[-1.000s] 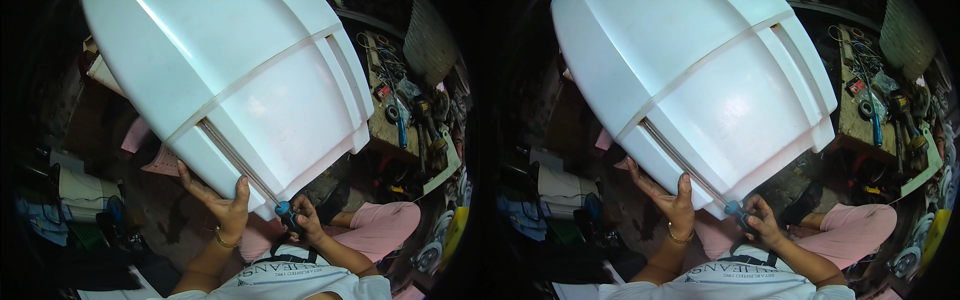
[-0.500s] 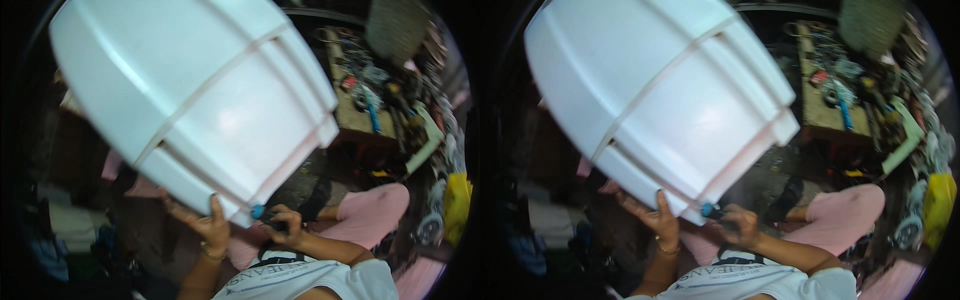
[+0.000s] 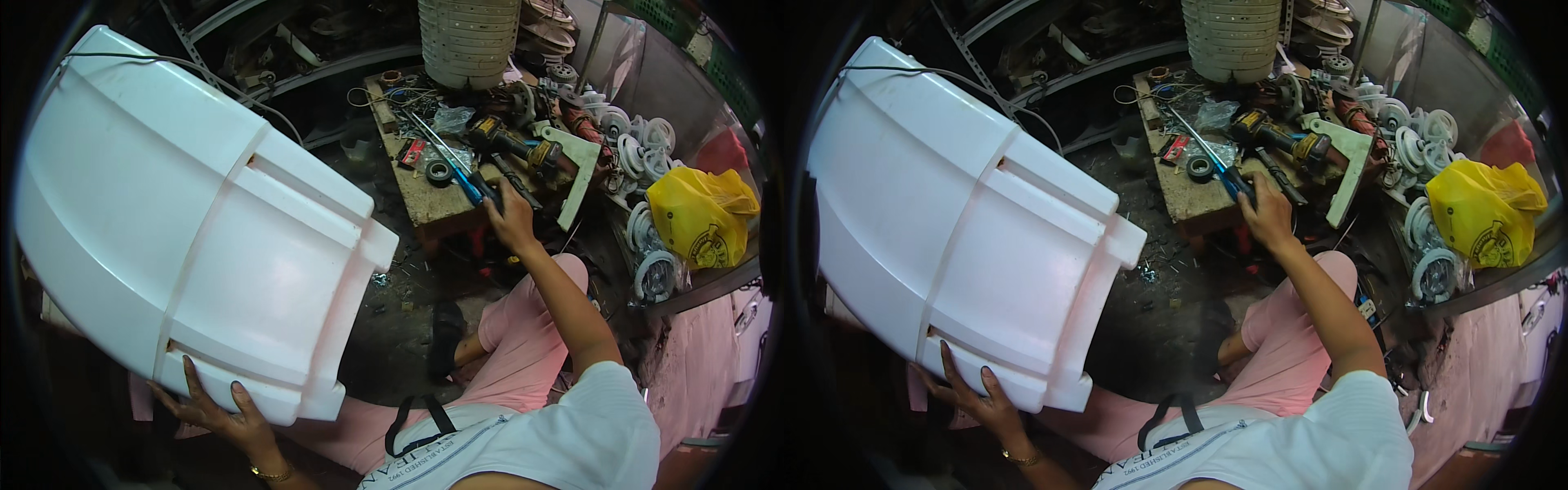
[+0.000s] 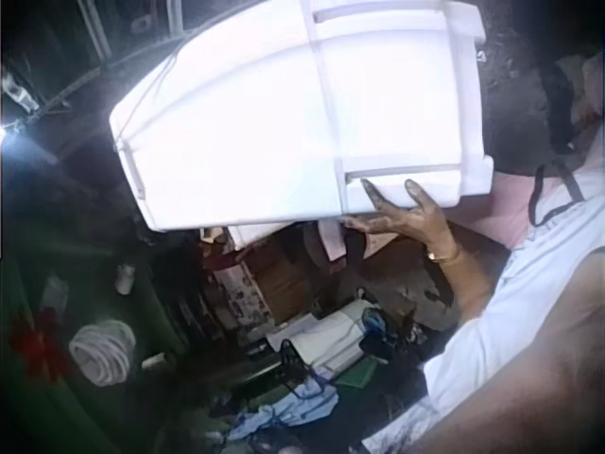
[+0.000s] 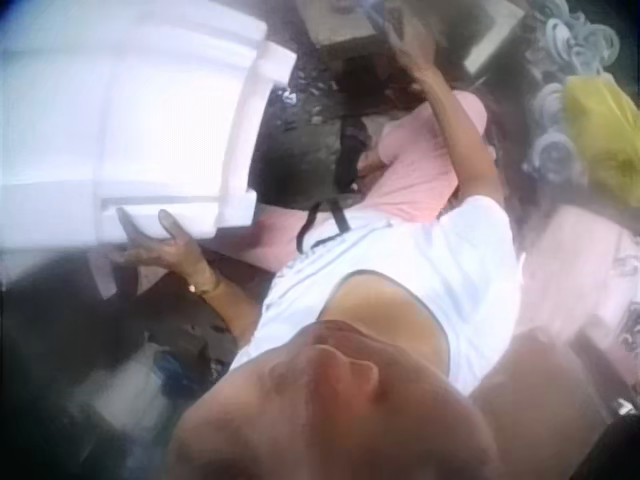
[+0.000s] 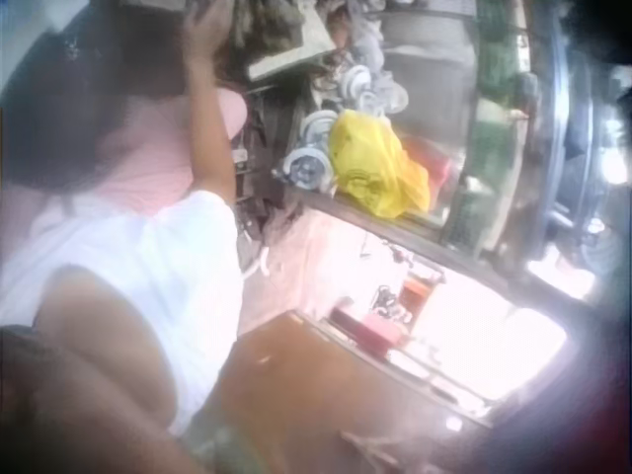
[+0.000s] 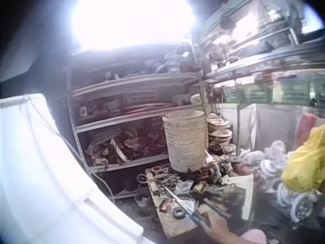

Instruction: The person repairs a washing machine by hand, using a screwdriver, a drill, and pliers to disassemble parts and work on the underside of the appliance.

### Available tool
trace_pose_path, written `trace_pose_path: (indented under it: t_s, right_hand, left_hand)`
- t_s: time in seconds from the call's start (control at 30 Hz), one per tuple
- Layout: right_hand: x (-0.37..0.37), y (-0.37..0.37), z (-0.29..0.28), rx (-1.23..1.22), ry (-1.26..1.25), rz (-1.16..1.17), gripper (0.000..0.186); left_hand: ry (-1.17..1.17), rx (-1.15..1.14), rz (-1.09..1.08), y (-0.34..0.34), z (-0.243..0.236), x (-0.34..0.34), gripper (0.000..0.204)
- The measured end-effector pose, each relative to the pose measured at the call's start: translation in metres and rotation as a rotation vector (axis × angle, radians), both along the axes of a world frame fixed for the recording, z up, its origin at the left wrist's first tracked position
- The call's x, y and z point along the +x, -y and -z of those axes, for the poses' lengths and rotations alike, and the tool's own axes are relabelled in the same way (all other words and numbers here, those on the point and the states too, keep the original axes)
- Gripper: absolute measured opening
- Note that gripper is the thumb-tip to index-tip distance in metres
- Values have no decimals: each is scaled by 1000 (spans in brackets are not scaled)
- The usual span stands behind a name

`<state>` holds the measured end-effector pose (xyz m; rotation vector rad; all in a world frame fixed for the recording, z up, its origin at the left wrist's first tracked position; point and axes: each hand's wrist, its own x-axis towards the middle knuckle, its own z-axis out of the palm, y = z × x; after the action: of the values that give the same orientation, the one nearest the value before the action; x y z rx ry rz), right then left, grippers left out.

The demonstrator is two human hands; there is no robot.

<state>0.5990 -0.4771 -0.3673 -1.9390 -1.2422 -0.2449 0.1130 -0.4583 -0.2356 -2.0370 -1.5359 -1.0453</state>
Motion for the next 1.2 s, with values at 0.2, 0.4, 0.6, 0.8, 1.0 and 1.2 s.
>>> trace_pose_path:
  t_s: [0.2,0.4,0.6,0.8,1.0,1.2]
  right_hand:
    - [54,-51,45,-168,82,96,36]
    - [80,-17,35,-81,314,179,46]
    - [146,127,-3,194,267,355,45]
    - [91,282,79,-42,131,631,48]
    - [-21,332,169,-338,-138,864,52]
    - [-88,312,193,-438,52,443,48]
  left_hand:
    - [-53,111,11,-8,0,4,58]
    - [-67,137,78,-8,1,-3,55]
    - [80,154,167,-12,10,2,53]
    - [275,105,263,-13,16,3,51]
    - [141,126,248,-15,14,-5,47]
    - [259,101,323,-17,16,-4,45]
